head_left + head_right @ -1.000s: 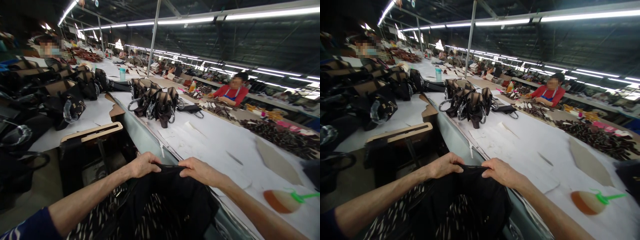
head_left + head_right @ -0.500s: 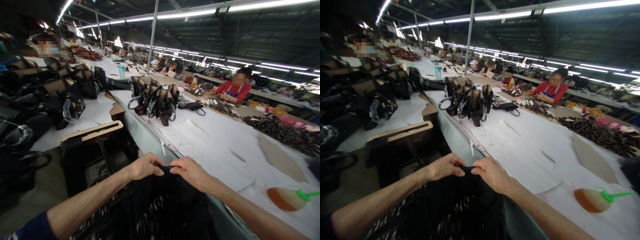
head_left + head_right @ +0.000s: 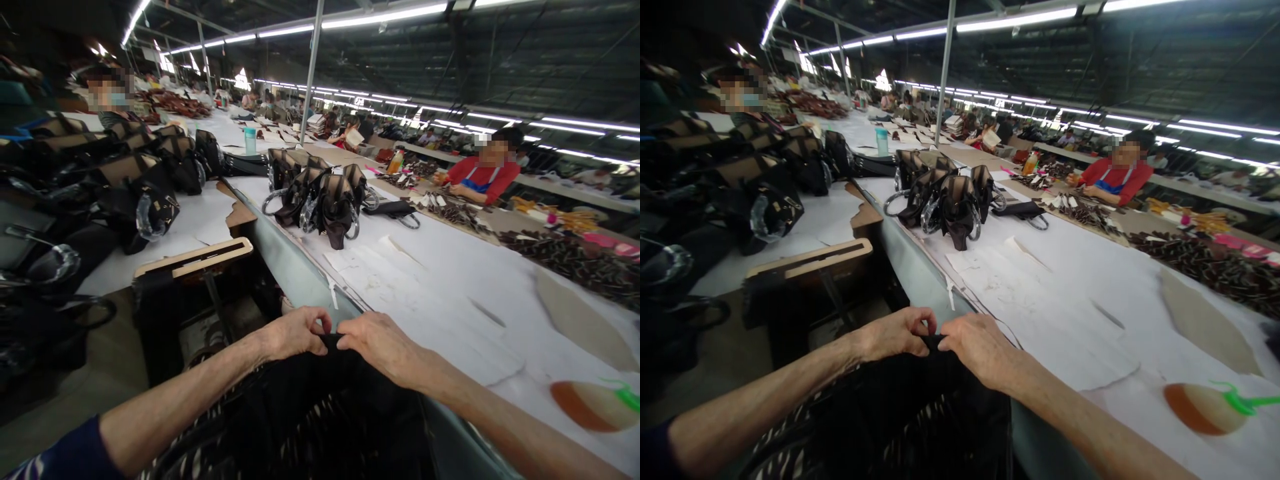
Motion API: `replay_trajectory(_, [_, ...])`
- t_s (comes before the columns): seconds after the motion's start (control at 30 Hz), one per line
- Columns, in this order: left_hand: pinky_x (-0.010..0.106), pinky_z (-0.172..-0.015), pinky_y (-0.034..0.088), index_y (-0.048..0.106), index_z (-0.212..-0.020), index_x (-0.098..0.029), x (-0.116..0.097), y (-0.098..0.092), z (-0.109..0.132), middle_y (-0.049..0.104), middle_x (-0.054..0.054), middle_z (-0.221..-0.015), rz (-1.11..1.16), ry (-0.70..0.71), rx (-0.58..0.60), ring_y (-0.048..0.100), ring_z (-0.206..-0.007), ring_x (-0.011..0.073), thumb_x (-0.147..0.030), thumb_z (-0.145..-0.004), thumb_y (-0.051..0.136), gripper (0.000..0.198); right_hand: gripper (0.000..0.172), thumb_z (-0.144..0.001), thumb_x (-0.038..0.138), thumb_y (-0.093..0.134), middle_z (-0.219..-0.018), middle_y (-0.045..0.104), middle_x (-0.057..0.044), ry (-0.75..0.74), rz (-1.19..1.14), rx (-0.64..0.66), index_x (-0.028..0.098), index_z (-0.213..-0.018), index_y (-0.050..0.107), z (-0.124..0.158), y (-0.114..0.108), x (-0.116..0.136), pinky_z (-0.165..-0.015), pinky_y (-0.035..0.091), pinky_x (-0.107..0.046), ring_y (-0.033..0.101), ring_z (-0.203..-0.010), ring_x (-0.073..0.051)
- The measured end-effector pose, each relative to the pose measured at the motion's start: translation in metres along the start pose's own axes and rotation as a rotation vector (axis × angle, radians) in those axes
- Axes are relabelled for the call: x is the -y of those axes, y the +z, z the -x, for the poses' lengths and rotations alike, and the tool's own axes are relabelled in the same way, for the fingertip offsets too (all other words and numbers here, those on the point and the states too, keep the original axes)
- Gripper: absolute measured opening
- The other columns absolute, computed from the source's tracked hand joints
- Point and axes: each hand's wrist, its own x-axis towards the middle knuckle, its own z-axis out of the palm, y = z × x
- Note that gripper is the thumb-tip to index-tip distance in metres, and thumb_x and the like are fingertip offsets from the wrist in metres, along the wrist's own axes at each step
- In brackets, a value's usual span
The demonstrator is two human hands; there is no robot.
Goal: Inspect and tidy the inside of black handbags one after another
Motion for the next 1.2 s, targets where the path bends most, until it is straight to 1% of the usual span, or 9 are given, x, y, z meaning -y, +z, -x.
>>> replay_trajectory(0.17, [0.016,-0.042,0.031,0.049,-0.090,-0.018,0.003,-0.007,0.007,0.061,-0.006,-0.065,0.001,-0.012,0.058,0.044,-0.046,0.0064,-0.008,-0.053,0.058,0.039,0.020,-0.081,0.025,0.045,-0.053,0.038,0.006,0.057,-0.255,0.075,0.019,-0.063,0.053,-0.005,-0.002,0.000,-0.051,0.026,-0.021,0.037,-0.052,-0.009])
replay_trajectory(0.27, [0.021,-0.053,0.040,0.051,-0.098,-0.017,0.001,-0.013,0.016,0.064,-0.001,-0.081,0.042,-0.053,0.090,0.053,-0.060,0.0112,-0.007,-0.049,0.062,0.051,0.020,-0.080,0.027,0.046,-0.053,0.040,0.006,0.098,-0.281,0.075,0.019,-0.063,0.053,-0.008,-0.001,-0.004,-0.050,0.026,-0.021,0.039,-0.052,-0.009])
replay_trajectory(0.33, [0.023,-0.062,0.043,0.054,-0.101,-0.016,-0.002,-0.016,0.022,0.065,0.001,-0.087,0.044,-0.048,0.086,0.056,-0.071,0.0141,-0.009,-0.049,0.064,0.053,0.020,-0.080,0.027,0.046,-0.054,0.042,0.006,0.102,-0.292,0.065,0.019,-0.064,0.054,-0.010,-0.001,-0.006,-0.050,0.027,-0.021,0.040,-0.053,-0.009])
replay_trajectory(0.4, [0.022,-0.065,0.042,0.060,-0.098,-0.014,-0.006,-0.020,0.028,0.065,0.002,-0.084,0.013,-0.046,0.068,0.055,-0.073,0.0141,-0.017,-0.056,0.065,0.042,0.020,-0.079,0.027,0.046,-0.054,0.041,0.006,0.091,-0.305,0.078,0.018,-0.063,0.053,-0.013,0.000,-0.007,-0.050,0.027,-0.021,0.039,-0.053,-0.009])
replay_trajectory(0.47, [0.021,-0.062,0.040,0.066,-0.091,-0.012,-0.008,-0.021,0.031,0.063,0.001,-0.074,-0.056,-0.038,0.021,0.053,-0.067,0.0121,-0.027,-0.066,0.059,0.030,0.020,-0.078,0.027,0.047,-0.053,0.038,0.006,0.080,-0.312,0.097,0.018,-0.061,0.052,-0.015,0.000,-0.007,-0.050,0.026,-0.022,0.037,-0.053,-0.009])
replay_trajectory(0.57, [0.020,-0.056,0.036,0.069,-0.082,-0.011,-0.008,-0.021,0.029,0.055,-0.001,-0.061,-0.167,0.035,-0.063,0.044,-0.057,0.0092,-0.031,-0.074,0.051,0.029,0.021,-0.077,0.027,0.047,-0.052,0.033,0.007,0.075,-0.302,0.103,0.017,-0.058,0.048,-0.019,0.001,-0.007,-0.049,0.025,-0.022,0.035,-0.052,-0.009])
replay_trajectory(0.8, [0.018,-0.046,0.030,0.070,-0.075,-0.011,-0.007,-0.022,0.020,0.047,-0.004,-0.052,-0.311,0.089,-0.101,0.037,-0.049,0.0076,-0.026,-0.071,0.051,0.025,0.022,-0.076,0.027,0.046,-0.051,0.030,0.007,0.056,-0.292,0.107,0.018,-0.056,0.042,-0.021,0.000,-0.007,-0.048,0.024,-0.022,0.032,-0.051,-0.009])
replay_trajectory(1.0, [0.020,-0.053,0.039,0.070,-0.077,-0.010,-0.003,-0.024,0.014,0.052,-0.002,-0.055,-0.193,0.020,-0.087,0.045,-0.053,0.0091,-0.025,-0.065,0.054,0.025,0.023,-0.075,0.025,0.046,-0.051,0.028,0.007,0.029,-0.332,0.139,0.018,-0.055,0.036,-0.025,0.002,-0.009,-0.047,0.024,-0.021,0.031,-0.050,-0.008])
replay_trajectory(1.2, [0.018,-0.048,0.038,0.069,-0.070,-0.010,0.003,-0.028,0.005,0.051,-0.003,-0.049,-0.150,0.008,-0.087,0.044,-0.049,0.0074,-0.022,-0.061,0.056,0.020,0.024,-0.075,0.025,0.047,-0.052,0.028,0.007,-0.002,-0.312,0.138,0.018,-0.055,0.036,-0.028,0.003,-0.012,-0.048,0.024,-0.021,0.031,-0.051,-0.008])
